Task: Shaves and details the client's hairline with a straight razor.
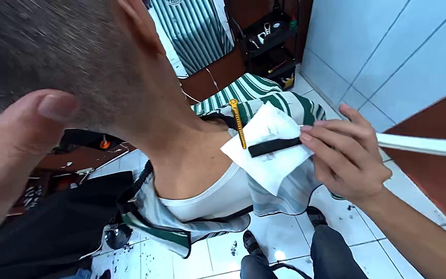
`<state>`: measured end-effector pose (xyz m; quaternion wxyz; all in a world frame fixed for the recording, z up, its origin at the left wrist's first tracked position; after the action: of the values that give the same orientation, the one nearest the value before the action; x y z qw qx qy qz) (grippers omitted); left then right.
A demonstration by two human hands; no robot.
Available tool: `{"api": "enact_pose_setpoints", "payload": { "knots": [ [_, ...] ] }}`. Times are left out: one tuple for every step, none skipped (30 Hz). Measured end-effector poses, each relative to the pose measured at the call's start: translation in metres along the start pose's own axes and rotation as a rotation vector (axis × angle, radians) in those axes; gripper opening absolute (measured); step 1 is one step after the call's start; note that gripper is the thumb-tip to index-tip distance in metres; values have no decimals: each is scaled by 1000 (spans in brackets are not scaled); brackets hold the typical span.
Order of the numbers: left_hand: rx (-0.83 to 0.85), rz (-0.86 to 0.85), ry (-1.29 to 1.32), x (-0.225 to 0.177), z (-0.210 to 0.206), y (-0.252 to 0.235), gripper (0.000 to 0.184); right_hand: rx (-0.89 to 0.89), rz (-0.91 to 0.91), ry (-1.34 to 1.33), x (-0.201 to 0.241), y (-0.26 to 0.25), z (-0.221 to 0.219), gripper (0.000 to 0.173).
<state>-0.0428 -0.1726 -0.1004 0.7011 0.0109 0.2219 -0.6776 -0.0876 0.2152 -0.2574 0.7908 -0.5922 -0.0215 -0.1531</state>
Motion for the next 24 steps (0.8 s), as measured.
{"api": "enact_pose_setpoints", "payload": {
  "knots": [
    [-54,-49,9,-40,12,6,43,15,5,-2,0,6,-4,25],
    [-179,-126,5,-66,29,13,34,19,9,-3,1,13,-6,28],
    [-280,-207,-33,-87,41,17,33,24,11,2,3,19,-8,29],
    [-367,-247,-111,-99,50,20,39,31,13,-2,6,26,-7,31],
    [-422,-252,-215,-101,56,22,47,50,17,-23,10,33,-5,33],
    [-453,-237,-297,-97,61,24,54,86,23,-49,16,39,-2,36],
    [-468,-215,-358,-90,65,26,63,127,27,-84,21,40,2,38],
    [-472,-208,-416,-90,66,25,71,152,21,-130,24,36,6,37],
    [-468,-208,-473,-100,65,22,73,156,-1,-186,23,26,8,33],
    [-448,-171,-517,-107,63,18,75,132,-31,-253,17,12,10,27],
    [-407,-122,-546,-109,60,15,74,112,-46,-325,8,-7,8,24],
    [-366,-88,-553,-107,58,13,67,109,-41,-404,-1,-32,2,23],
    [-343,-52,-548,-102,58,11,56,120,-24,-477,-11,-59,-8,24],
    [-308,-25,-570,-99,56,8,51,136,-11,-538,-19,-87,-21,23],
    [-277,-9,-613,-99,54,7,50,160,13,-577,-23,-114,-34,21],
    [-251,-4,-660,-99,53,6,49,185,45,-597,-25,-136,-47,20],
    [-219,6,-710,-99,51,5,50,209,68,-612,-26,-153,-59,21],
    [-197,12,-751,-98,50,5,51,226,90,-625,-25,-165,-70,21],
    [-181,29,-773,-98,50,4,53,240,110,-641,-24,-175,-80,21],
    [-173,58,-782,-98,50,3,55,258,125,-660,-23,-181,-89,21],
    [-169,86,-782,-99,50,1,58,278,136,-677,-23,-185,-96,21],
    [-172,107,-769,-101,50,0,59,292,146,-692,-22,-187,-102,21],
    [-177,117,-765,-102,50,0,60,299,155,-691,-22,-189,-106,21],
    [-175,125,-767,-102,49,0,61,299,163,-682,-22,-190,-107,21]
  ]
}}
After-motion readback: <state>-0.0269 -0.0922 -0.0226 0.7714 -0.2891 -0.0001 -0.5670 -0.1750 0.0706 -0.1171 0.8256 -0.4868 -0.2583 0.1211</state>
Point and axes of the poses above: each hand's wrist, its own y-axis away from the middle knuckle, its own z-axis out of the back of the hand, x = y × z, the point moved 8 cm from there along -y, towards the middle knuckle, and after that the axes turned 6 degrees about -y, right-handed, at the moved point
